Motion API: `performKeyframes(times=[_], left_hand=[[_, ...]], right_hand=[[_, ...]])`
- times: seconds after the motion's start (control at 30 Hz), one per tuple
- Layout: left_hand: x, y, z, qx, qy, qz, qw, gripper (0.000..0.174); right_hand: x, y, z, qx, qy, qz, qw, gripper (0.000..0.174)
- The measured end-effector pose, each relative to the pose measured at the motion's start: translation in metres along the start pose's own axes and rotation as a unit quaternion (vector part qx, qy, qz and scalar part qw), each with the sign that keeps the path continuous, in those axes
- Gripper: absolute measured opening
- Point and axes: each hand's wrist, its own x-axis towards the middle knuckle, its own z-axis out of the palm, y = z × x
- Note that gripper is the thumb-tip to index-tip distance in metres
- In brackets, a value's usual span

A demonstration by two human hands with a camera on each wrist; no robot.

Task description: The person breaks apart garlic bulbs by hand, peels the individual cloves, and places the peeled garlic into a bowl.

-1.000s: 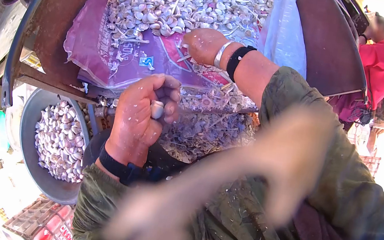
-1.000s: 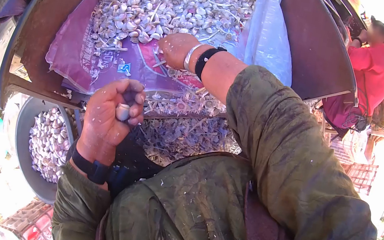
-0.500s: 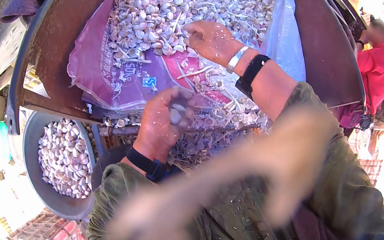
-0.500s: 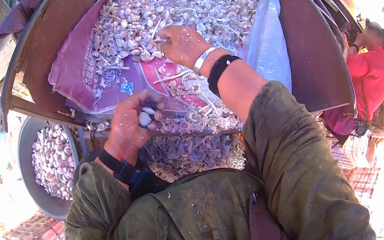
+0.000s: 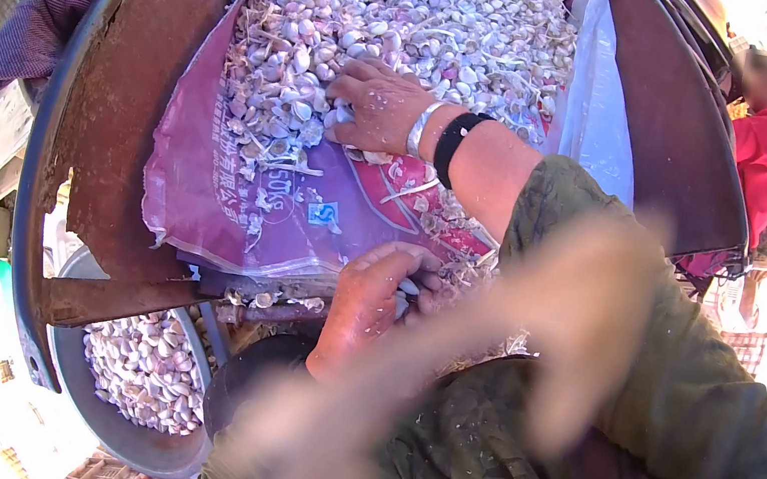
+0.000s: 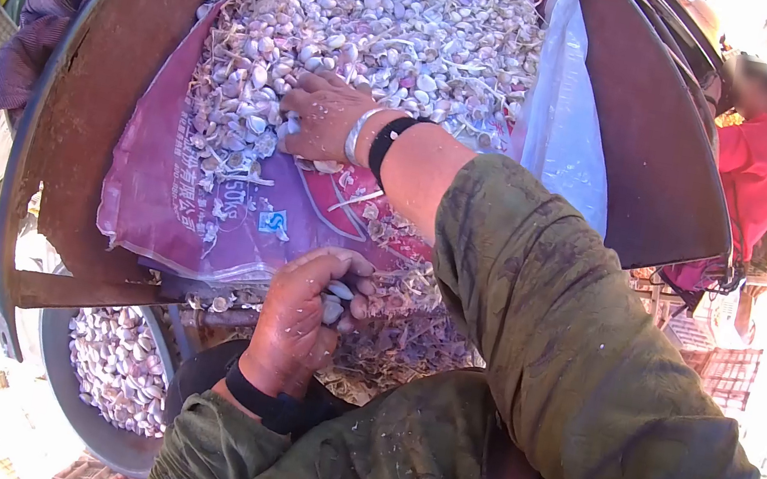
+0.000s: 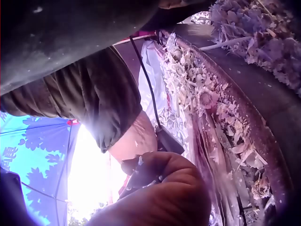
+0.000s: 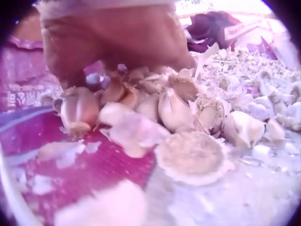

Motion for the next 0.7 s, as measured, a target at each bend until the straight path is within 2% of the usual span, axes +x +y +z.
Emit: performKeyframes(times=[0.1,0.17,0.2,0.3,0.4,0.43,0.5,0.53,0.63,0.67,0.7], left_hand=[[-0.003,0.008,0.004,-0.103,0.007,-0.089,0.991,0.022],[-0.002,0.004,0.005,-0.100,0.020,-0.090,0.991,0.021],[-0.001,0.002,0.005,-0.098,0.027,-0.090,0.991,0.021],[0.001,-0.002,0.002,-0.101,0.029,-0.076,0.991,0.021],[0.001,-0.006,0.002,-0.100,0.031,-0.063,0.993,0.021],[0.002,-0.007,0.002,-0.099,0.030,-0.060,0.993,0.021],[0.003,-0.008,0.001,-0.093,0.034,-0.061,0.993,0.022],[0.004,-0.007,0.001,-0.090,0.036,-0.061,0.993,0.022],[0.003,-0.004,0.002,-0.075,0.029,-0.070,0.994,0.021],[0.004,-0.004,0.002,-0.071,0.032,-0.067,0.995,0.021],[0.005,-0.004,0.003,-0.068,0.034,-0.064,0.995,0.021]], right_hand=[[-0.034,0.017,0.002,0.013,0.040,-0.022,0.999,0.043],[-0.052,0.044,0.013,0.042,0.074,-0.035,0.996,0.040],[-0.061,0.052,0.011,0.071,0.103,-0.033,0.992,0.032],[-0.084,0.093,0.016,0.132,0.120,0.039,0.983,0.027],[-0.096,0.115,0.010,0.083,0.132,0.057,0.986,0.028],[-0.099,0.118,0.008,0.050,0.132,0.087,0.986,0.030],[-0.100,0.114,0.000,-0.015,0.133,0.144,0.980,0.032],[-0.099,0.111,-0.001,-0.068,0.137,0.134,0.979,0.037],[-0.089,0.072,-0.003,-0.098,0.060,0.093,0.989,0.046],[-0.086,0.052,-0.010,-0.038,0.004,0.119,0.992,0.053],[-0.081,0.040,-0.005,-0.035,0.017,0.110,0.993,0.053]])
